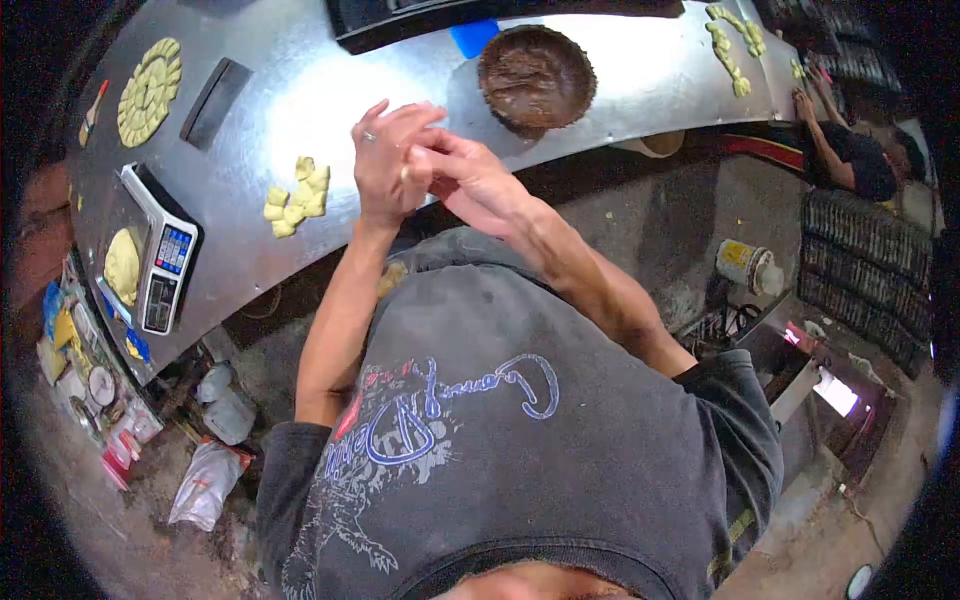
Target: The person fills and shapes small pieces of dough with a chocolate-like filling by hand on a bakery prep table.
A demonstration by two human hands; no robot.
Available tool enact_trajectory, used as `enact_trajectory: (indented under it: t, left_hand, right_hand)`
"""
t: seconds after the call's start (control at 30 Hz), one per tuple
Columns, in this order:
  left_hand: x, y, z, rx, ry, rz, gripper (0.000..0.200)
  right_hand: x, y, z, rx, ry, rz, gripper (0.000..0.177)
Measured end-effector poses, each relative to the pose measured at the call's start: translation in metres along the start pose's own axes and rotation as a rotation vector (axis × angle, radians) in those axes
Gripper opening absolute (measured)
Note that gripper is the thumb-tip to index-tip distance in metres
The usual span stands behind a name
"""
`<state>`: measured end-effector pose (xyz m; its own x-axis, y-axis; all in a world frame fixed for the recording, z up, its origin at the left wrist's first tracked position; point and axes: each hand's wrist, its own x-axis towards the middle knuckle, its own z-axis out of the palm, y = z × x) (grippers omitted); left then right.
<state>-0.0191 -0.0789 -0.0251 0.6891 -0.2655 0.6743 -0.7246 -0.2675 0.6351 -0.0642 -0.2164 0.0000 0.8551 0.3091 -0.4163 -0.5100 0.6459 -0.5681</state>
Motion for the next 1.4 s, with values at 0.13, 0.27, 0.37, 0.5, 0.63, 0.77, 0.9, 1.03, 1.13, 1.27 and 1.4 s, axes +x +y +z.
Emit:
enact_trajectory:
  t: [0.13, 0.27, 0.37, 0.5, 0.63, 0.77, 0.9, 1.03, 1.13, 1.27, 1.4]
  left_hand:
    - [-0.019, 0.026, 0.082, -0.286, -0.114, -0.219, 0.08]
    - [-0.058, 0.028, 0.146, -0.376, -0.25, -0.685, 0.11]
    - [-0.062, 0.018, 0.173, -0.812, -0.078, -1.34, 0.098]
    - [-0.052, 0.008, 0.195, -1.083, 0.217, -1.411, 0.105]
    - [-0.05, 0.011, 0.205, -1.155, 0.388, -1.491, 0.104]
    - [-0.048, 0.014, 0.203, -1.168, 0.446, -1.521, 0.091]
    - [-0.03, 0.029, 0.178, -0.605, 0.279, -1.419, 0.059]
    - [-0.011, 0.056, 0.123, -0.38, 0.075, -0.889, 0.037]
    - [-0.005, 0.057, 0.092, -0.329, 0.224, -0.895, 0.037]
    - [-0.004, 0.052, 0.063, -0.41, 0.486, -0.888, 0.044]
    - [0.002, 0.046, 0.032, -0.336, 0.392, -0.866, 0.038]
  right_hand:
    - [-0.032, -0.048, -0.057, -0.061, 0.057, 0.077, 0.022]
    - [-0.018, -0.099, -0.147, -0.596, 0.007, -0.108, 0.017]
    - [0.018, -0.119, -0.196, -1.363, 0.184, -0.404, 0.02]
    - [0.052, -0.1, -0.221, -1.887, 0.052, -0.485, 0.017]
    - [0.064, -0.087, -0.224, -2.025, -0.002, -0.432, 0.02]
    - [0.075, -0.118, -0.218, -1.126, 0.032, 0.098, 0.026]
    - [0.057, -0.131, -0.195, -0.404, -0.082, 0.228, 0.025]
    - [0.035, -0.113, -0.148, 0.052, -0.345, 0.21, 0.033]
    - [0.013, -0.095, -0.086, -0.02, -0.226, 0.113, 0.039]
    - [0.023, -0.059, -0.048, -0.283, -0.158, -0.215, 0.042]
    - [0.023, -0.051, -0.02, -0.475, -0.075, -0.304, 0.028]
